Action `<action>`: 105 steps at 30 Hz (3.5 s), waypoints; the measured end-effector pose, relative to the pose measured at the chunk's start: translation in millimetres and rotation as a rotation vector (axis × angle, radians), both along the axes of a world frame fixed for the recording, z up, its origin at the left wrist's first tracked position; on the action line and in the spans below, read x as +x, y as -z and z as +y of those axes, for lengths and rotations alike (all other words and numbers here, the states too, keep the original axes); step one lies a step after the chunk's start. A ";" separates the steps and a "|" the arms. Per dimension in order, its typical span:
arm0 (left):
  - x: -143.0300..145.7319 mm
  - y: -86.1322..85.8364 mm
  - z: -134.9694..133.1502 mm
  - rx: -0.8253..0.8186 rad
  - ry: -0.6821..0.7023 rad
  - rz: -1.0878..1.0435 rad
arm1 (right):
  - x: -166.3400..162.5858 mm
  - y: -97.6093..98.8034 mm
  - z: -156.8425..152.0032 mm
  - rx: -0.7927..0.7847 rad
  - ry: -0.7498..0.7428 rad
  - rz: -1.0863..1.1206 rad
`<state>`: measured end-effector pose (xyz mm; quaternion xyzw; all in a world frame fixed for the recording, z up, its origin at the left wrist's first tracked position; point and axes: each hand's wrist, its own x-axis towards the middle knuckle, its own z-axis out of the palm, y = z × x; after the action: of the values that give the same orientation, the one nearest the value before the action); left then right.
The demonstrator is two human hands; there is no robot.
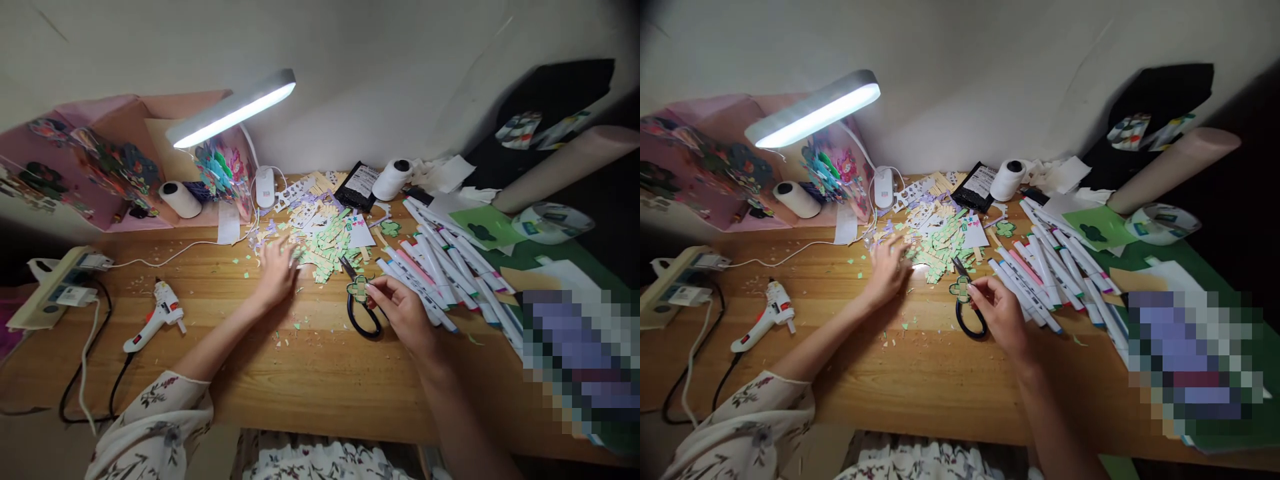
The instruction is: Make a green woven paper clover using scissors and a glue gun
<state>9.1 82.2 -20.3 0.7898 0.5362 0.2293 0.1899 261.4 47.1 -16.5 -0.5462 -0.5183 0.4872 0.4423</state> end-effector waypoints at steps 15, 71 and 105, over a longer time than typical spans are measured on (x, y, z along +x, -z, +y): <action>-20.6 -1.3 -18.2 -0.060 0.119 -0.009 | -1.7 2.0 -2.1 -0.015 -0.024 0.010; -50.7 0.1 -24.0 -0.090 0.152 -0.001 | -0.4 8.0 -3.7 -0.041 -0.049 0.026; -10.0 -2.5 -9.6 0.104 -0.032 -0.061 | 7.1 -4.0 0.4 0.048 -0.038 -0.197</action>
<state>-0.9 72.5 -17.7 0.7827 0.5298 0.2841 0.1611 268.5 47.5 -12.6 -0.5707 -0.5811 0.4270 0.3928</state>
